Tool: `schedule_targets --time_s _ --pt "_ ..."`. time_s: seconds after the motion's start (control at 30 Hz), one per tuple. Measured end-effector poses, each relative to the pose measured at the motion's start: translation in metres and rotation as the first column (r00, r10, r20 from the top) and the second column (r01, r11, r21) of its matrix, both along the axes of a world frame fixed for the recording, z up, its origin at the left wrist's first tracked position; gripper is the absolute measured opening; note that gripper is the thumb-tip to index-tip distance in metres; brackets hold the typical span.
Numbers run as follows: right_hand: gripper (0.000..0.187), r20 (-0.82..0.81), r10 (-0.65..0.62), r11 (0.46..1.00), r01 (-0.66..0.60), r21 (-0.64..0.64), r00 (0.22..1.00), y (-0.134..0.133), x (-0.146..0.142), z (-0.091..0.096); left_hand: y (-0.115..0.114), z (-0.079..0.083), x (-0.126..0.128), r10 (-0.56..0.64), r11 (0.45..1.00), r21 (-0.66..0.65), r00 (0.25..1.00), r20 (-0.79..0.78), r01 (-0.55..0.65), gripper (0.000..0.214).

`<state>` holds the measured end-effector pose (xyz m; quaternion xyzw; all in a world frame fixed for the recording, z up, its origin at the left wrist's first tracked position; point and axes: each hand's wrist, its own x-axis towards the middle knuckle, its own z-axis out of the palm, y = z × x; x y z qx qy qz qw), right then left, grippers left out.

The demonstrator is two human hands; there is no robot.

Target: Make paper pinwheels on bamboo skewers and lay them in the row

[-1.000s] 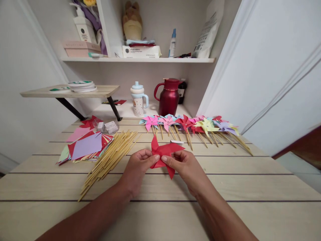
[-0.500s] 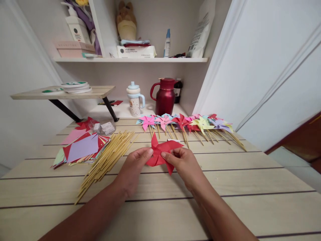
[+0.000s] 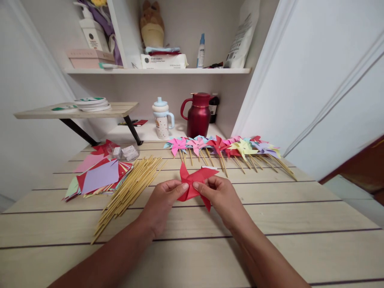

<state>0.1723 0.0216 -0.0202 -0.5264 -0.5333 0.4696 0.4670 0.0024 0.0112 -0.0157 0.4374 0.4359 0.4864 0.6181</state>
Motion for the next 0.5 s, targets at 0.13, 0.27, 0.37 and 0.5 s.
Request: schedule_targets --time_s 0.13,0.27,0.37,0.5 --pt "0.043 0.013 0.004 1.000 -0.004 0.021 1.000 0.0002 0.0004 -0.0007 -0.0009 0.0018 0.0010 0.010 1.000 -0.003 1.000 0.023 -0.010 0.020" --pt "0.044 0.010 0.005 1.000 -0.005 0.015 1.000 0.0008 0.0012 -0.0018 0.0001 0.0020 0.0009 0.018 1.000 -0.002 0.999 0.049 -0.018 0.018" --pt "0.040 0.004 0.009 1.000 -0.009 0.018 1.000 0.0009 0.0013 -0.0019 0.0001 0.0026 0.0009 0.016 1.000 0.001 0.998 0.060 -0.016 0.018" --pt "0.037 -0.010 0.009 1.000 -0.009 0.009 1.000 0.0000 -0.0001 0.0000 -0.0014 0.0046 0.0014 0.025 1.000 -0.005 0.998 0.065 -0.024 0.019"
